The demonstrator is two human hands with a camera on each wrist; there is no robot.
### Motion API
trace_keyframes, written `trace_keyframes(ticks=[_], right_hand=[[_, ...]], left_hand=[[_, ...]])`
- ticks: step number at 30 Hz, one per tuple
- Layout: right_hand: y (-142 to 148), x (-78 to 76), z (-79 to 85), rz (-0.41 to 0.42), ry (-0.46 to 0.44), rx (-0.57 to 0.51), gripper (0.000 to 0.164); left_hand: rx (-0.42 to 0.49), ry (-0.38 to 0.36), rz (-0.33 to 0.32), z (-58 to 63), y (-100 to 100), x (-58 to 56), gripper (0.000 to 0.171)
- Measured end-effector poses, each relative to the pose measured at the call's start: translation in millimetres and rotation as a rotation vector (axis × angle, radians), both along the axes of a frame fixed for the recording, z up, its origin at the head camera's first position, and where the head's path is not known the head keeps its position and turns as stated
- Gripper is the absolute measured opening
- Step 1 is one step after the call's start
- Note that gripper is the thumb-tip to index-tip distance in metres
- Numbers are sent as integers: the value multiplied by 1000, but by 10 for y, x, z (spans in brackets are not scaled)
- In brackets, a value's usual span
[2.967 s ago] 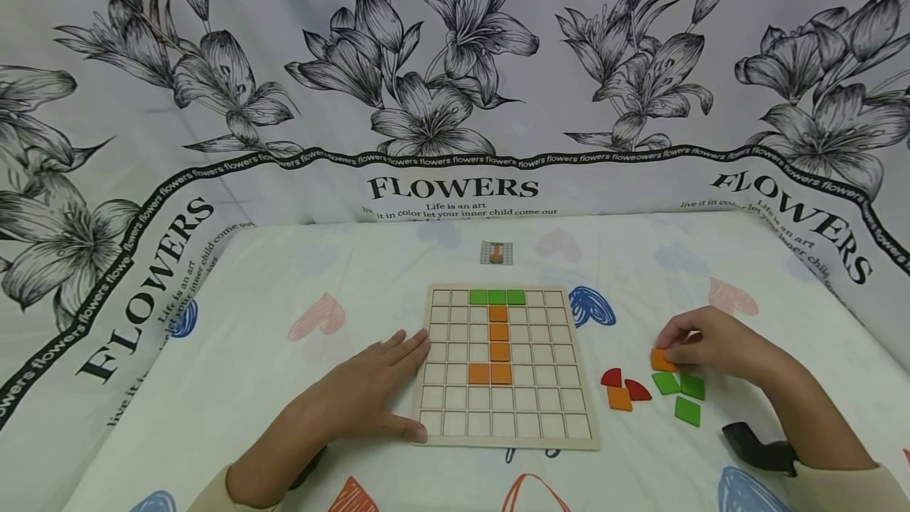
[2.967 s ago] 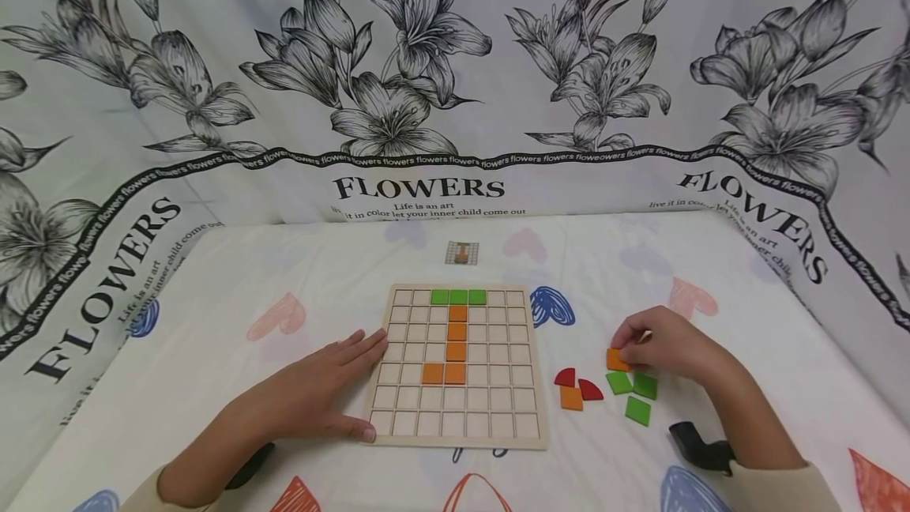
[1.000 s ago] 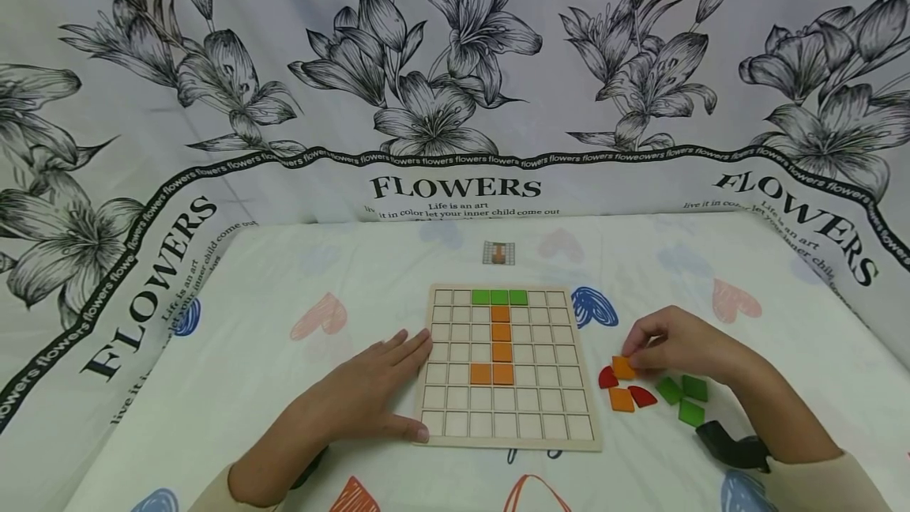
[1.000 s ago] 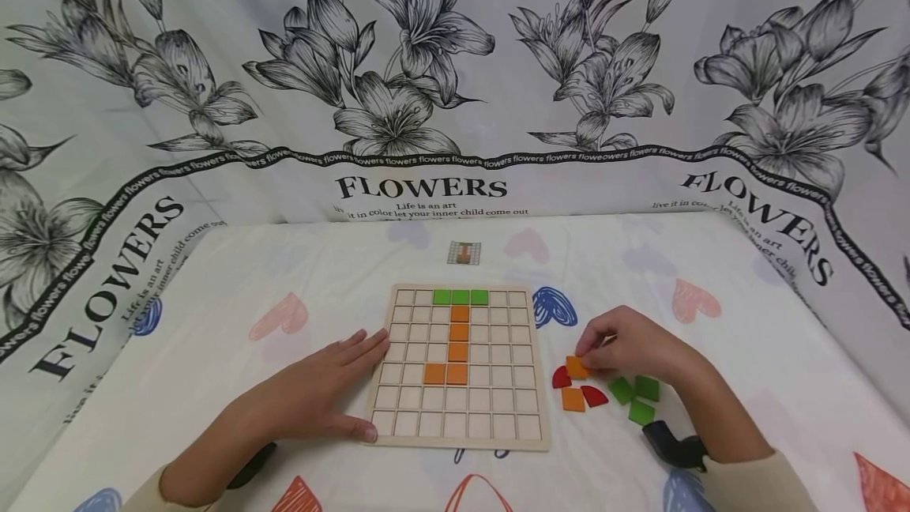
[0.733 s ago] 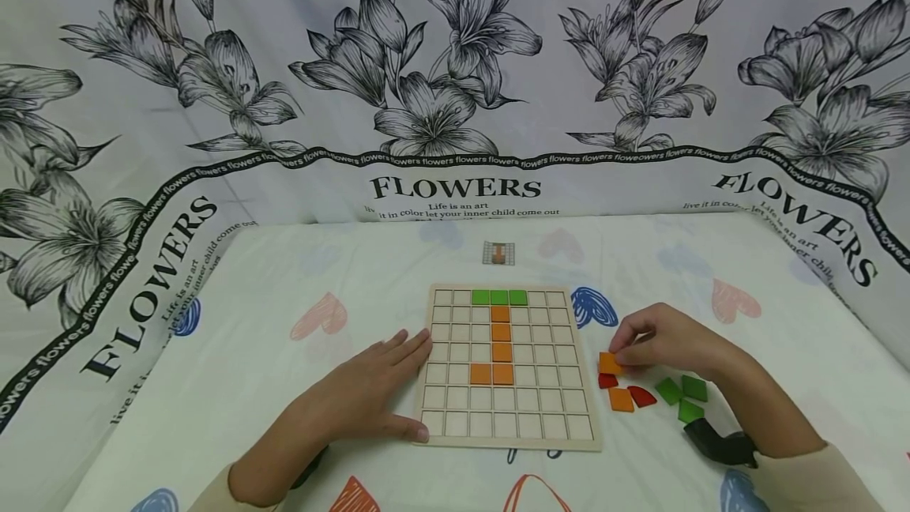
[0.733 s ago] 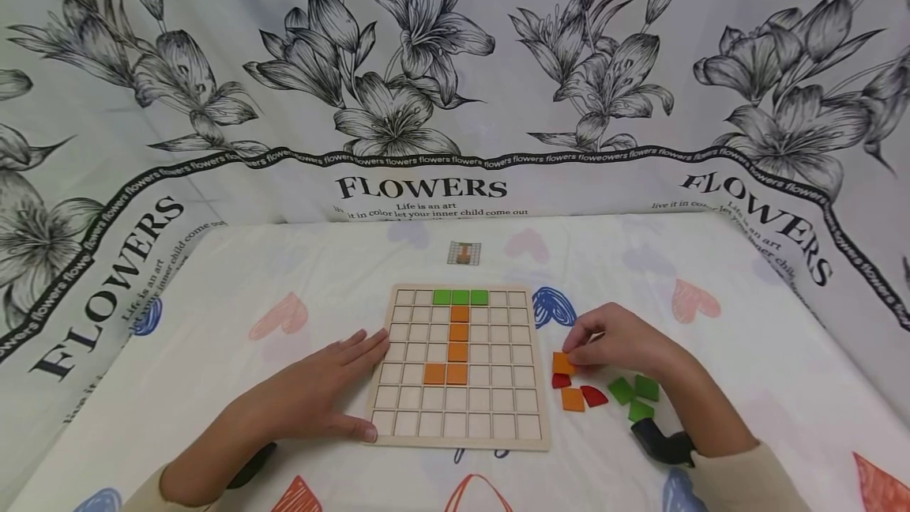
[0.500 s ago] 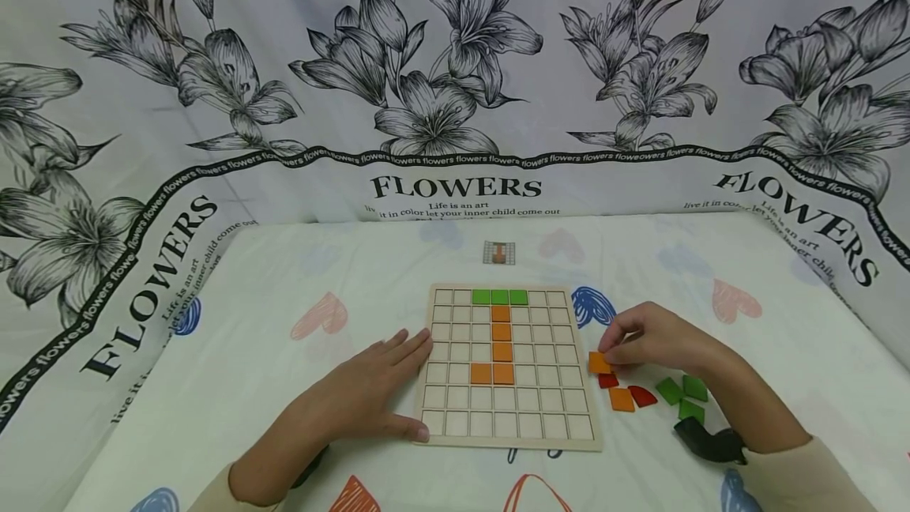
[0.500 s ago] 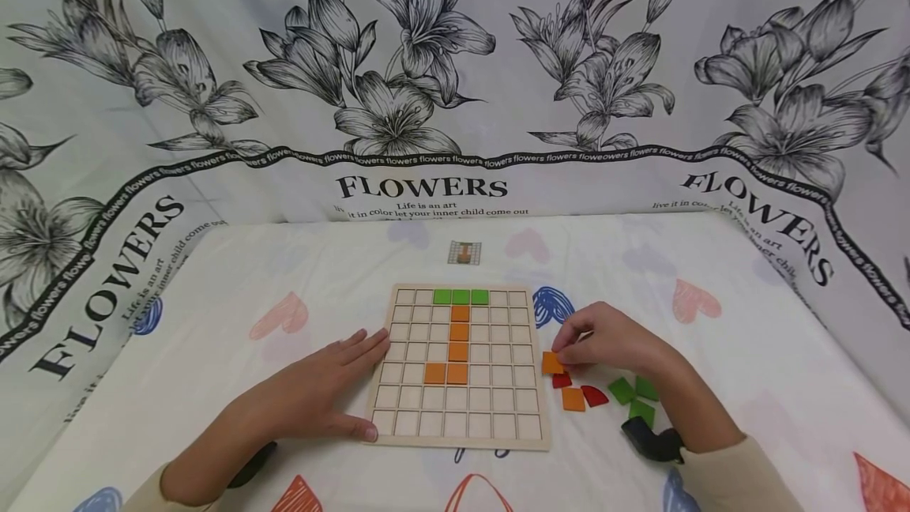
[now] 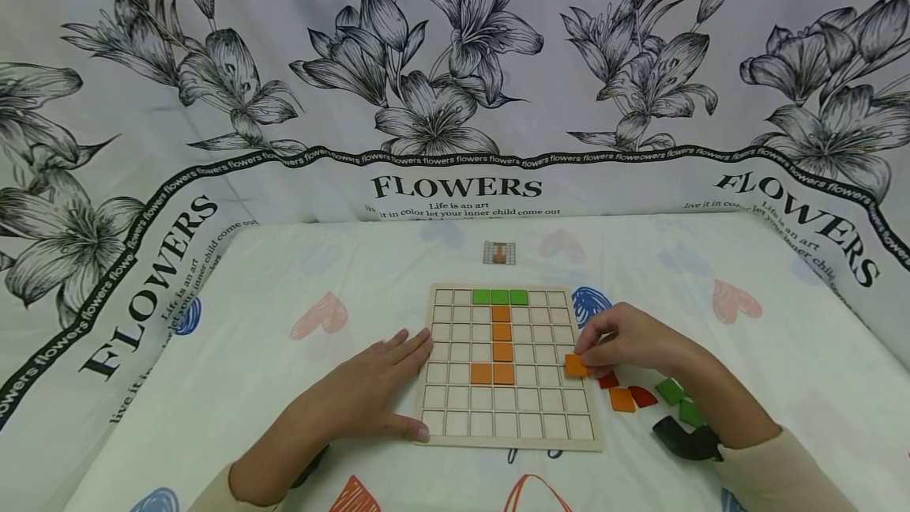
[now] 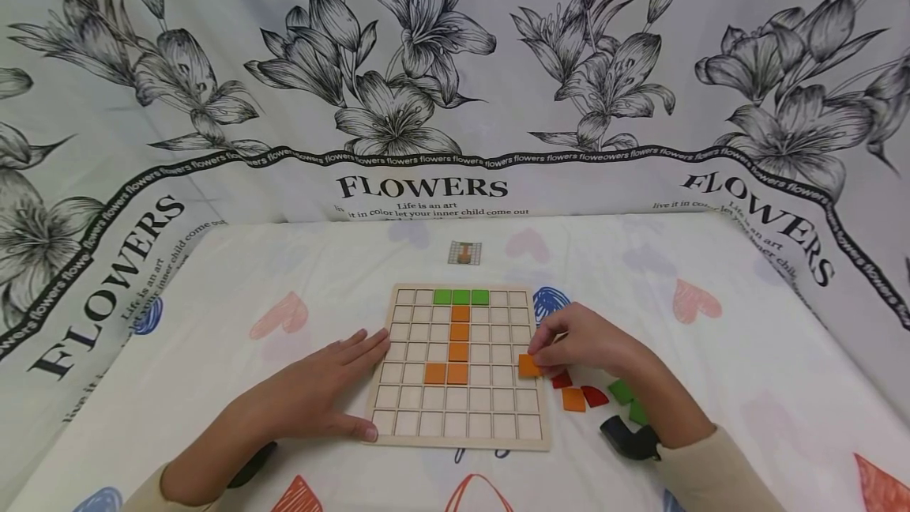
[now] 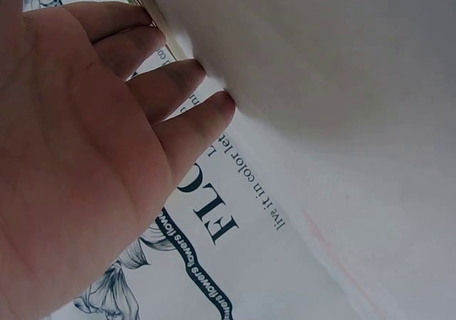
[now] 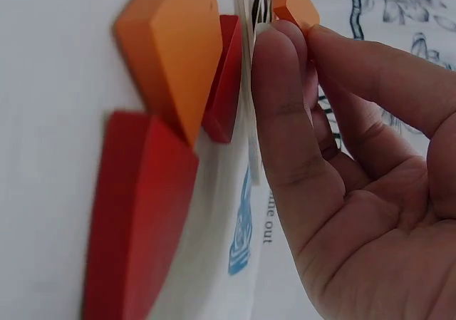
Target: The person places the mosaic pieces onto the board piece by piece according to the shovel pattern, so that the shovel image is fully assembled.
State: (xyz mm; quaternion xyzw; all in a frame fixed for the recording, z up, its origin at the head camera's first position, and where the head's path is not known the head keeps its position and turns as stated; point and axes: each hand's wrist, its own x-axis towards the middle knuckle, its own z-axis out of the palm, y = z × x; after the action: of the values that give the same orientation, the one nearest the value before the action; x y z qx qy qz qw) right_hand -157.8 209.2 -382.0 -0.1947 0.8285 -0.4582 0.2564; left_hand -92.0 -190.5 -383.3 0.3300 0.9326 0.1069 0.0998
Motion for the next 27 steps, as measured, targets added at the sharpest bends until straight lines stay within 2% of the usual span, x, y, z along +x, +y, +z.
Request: trace_keyframes(ticks=[9,17,23,27], right_hand=[[-189,-16,3,7,-46,-15,6],[-353,-19,-2,21,18,34,2],[-450,-14,-17,20,61,51,8],[-497,-4,-25,16,54,46,6]], left_hand=[[1,-4,6,10,10,5,111],[1,2,5,16,11,6,111],[3,7,-1,11,9,4,111],[4,-1,3,7,10,0,112]])
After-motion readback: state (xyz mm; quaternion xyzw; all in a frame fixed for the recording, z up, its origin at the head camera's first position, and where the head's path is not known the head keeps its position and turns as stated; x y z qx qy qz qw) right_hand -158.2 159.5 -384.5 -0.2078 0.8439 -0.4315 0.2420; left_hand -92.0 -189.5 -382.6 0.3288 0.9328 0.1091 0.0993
